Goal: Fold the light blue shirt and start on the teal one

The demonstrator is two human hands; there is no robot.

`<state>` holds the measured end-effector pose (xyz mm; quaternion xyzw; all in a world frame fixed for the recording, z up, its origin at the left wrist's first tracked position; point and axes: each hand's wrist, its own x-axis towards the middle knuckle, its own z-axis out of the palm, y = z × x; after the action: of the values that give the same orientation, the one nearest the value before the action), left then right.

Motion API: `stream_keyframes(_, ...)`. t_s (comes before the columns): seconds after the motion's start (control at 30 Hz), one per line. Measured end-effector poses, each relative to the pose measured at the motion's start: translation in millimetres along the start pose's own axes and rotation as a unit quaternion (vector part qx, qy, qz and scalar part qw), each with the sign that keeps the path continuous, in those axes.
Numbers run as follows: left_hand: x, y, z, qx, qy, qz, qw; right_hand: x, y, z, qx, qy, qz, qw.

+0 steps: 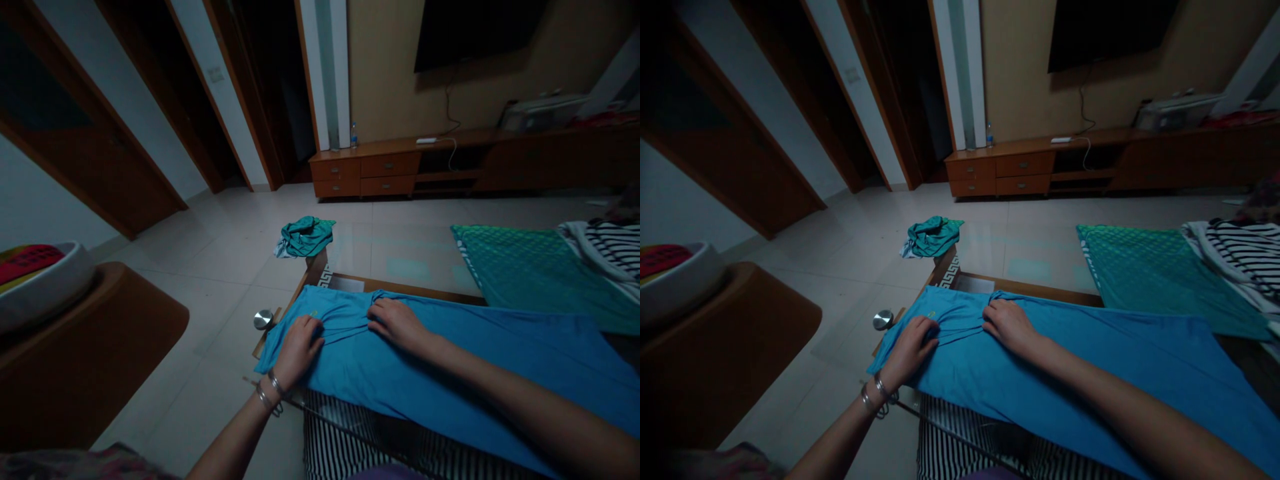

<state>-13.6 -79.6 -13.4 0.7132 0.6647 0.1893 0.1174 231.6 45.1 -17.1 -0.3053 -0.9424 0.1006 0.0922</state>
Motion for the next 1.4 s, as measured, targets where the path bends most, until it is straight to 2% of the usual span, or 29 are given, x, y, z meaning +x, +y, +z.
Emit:
stream_keyframes(0.27, 0, -3, 0, -0.032, 0.006, -0.005, 0.999, 5, -6, -1, -0.059, -0.005, 0.017, 0.998)
stream_keyframes(0.5, 2, -7, 2, -0.031, 0.026, -0.001, 0.999, 2, 3, -2, 0.002, 0.015, 0.019, 1.000)
stream_keyframes(0.63, 3, -3, 1, -0.009, 0.029, -0.003, 1.000, -2, 1, -4, -0.022, 0.023, 0.015, 0.999)
stream_keyframes(0.77, -2, 3, -6, 0.065, -0.012, 0.011, 0.998, -7, -4, -9, -0.057, -0.007, 0.001, 0.998)
stream_keyframes(0.9, -2, 5, -25, 0.130, -0.078, 0.035, 0.988, -7, -4, -19, -0.047, -0.016, -0.019, 0.999)
stream_keyframes(1.0, 13, 7, -33, 0.148, -0.068, 0.050, 0.985, 4, -6, -23, -0.046, 0.014, -0.008, 0.999)
stream_keyframes(1.1, 42, 12, -23, 0.150, -0.032, 0.063, 0.986, 23, -15, -14, -0.044, 0.049, -0.022, 0.998)
stream_keyframes(1.23, 76, 11, 11, 0.159, -0.019, 0.038, 0.986, 42, -26, 17, -0.025, 0.083, -0.044, 0.995)
stream_keyframes(1.4, 82, -11, 37, 0.182, -0.047, 0.027, 0.982, 32, -14, 50, -0.019, 0.072, 0.001, 0.997)
